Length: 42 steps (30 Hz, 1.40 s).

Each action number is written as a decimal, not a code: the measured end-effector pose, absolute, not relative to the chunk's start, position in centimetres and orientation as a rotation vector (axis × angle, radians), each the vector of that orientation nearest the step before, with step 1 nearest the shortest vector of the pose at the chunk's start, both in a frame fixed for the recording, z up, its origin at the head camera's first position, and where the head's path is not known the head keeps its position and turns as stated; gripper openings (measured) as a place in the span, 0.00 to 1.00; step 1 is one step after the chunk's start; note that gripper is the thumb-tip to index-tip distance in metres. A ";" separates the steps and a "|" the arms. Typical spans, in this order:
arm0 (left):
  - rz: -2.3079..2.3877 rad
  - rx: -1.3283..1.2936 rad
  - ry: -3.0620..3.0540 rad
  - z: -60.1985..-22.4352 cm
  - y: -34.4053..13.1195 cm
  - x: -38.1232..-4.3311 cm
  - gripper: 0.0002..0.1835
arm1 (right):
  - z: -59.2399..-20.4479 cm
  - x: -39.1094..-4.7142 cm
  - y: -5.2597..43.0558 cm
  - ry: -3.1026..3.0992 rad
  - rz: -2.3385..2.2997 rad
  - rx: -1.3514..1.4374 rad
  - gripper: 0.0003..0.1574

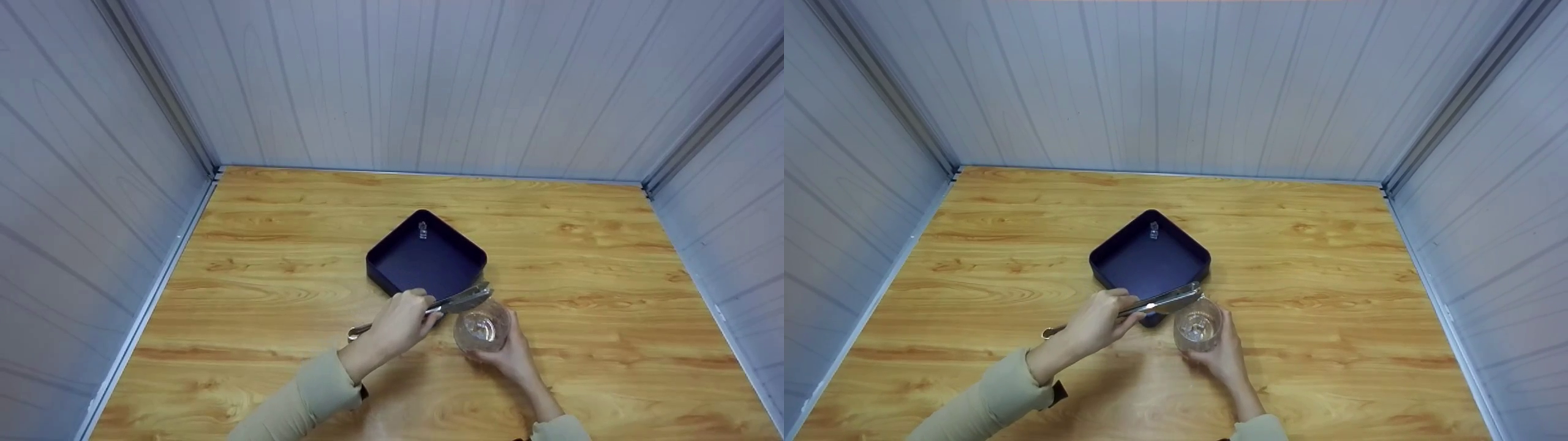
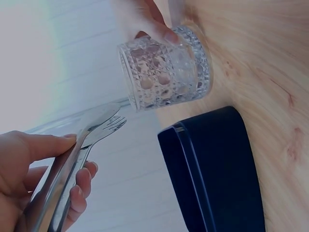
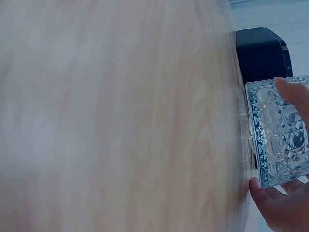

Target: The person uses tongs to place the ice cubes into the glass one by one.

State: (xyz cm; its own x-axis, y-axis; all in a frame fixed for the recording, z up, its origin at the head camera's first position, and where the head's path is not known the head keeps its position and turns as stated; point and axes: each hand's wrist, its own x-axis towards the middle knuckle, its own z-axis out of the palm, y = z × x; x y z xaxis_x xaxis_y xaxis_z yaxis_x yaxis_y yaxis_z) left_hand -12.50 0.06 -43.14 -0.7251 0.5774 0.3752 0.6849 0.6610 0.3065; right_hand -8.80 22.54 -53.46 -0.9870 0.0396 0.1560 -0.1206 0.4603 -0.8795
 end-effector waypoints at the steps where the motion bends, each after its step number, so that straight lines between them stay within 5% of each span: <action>1: -0.618 -1.022 -2.641 -43.1 0.1 -12.4 0.09 | -52.9 -8.6 22.3 -2.550 1.556 0.069 0.58; 13: -0.469 -1.074 -2.644 -42.6 0.4 -11.9 0.08 | -55.7 -9.4 23.5 -2.571 1.534 0.070 0.59; 29: -0.474 -1.089 -2.674 -42.4 0.6 -12.0 0.09 | -51.9 -8.3 21.9 -2.535 1.561 0.083 0.55; 42: -0.525 -1.029 -2.674 -42.4 0.2 -12.5 0.10 | -55.2 -9.2 23.4 -2.584 1.544 0.071 0.59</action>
